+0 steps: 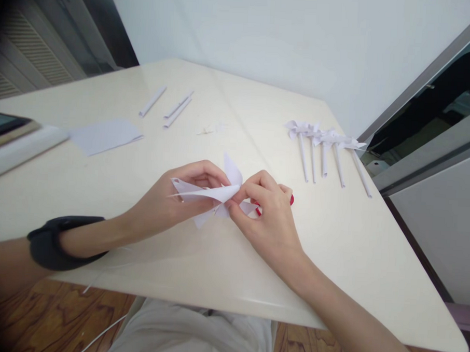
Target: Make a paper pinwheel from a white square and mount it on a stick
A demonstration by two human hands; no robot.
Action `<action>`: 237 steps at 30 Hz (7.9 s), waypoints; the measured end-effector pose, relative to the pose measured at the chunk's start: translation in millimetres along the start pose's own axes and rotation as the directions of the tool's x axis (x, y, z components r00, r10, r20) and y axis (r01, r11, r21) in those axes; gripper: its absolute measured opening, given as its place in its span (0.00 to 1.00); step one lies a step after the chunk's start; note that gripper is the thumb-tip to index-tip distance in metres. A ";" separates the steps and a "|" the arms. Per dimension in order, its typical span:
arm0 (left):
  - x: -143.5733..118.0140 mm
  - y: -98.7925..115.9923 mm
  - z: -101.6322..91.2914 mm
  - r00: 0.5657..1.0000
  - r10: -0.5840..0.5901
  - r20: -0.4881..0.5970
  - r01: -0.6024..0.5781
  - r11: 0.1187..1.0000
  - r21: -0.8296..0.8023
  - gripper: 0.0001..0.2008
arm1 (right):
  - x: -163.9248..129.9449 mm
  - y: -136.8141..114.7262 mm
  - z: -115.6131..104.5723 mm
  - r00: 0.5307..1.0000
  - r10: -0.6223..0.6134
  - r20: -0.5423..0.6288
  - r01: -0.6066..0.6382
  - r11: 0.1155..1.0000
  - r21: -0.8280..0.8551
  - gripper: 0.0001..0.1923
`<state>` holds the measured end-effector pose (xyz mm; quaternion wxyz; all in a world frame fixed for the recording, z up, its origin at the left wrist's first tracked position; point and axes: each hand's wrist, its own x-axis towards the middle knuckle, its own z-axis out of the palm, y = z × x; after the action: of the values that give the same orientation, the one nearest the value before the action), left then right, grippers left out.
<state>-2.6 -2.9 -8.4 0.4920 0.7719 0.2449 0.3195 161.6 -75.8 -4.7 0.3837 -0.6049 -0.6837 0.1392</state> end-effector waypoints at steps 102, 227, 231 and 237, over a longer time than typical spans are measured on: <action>2.1 -5.0 5.6 0.985 -0.163 -0.057 0.129 0.914 -0.384 0.07 | 3.1 11.9 3.9 0.922 0.352 0.159 -0.379 0.746 0.548 0.05; 2.4 -15.0 3.5 0.963 -0.255 0.083 0.268 0.926 -0.266 0.10 | 0.5 10.7 8.2 0.983 0.177 0.056 -0.186 0.941 0.281 0.12; 2.8 -13.4 3.3 0.960 -0.267 0.082 0.279 0.918 -0.281 0.10 | -1.1 11.1 8.2 0.982 0.177 0.063 -0.187 0.921 0.343 0.10; 2.4 -13.6 3.4 0.960 -0.251 0.122 0.278 0.895 -0.348 0.12 | -1.1 10.6 7.7 0.982 0.179 0.069 -0.191 0.908 0.373 0.08</action>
<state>0.7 2.1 -21.3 0.6732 0.6389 0.2660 0.2606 163.9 -72.3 -17.1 0.4668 -0.5793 -0.5899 0.3140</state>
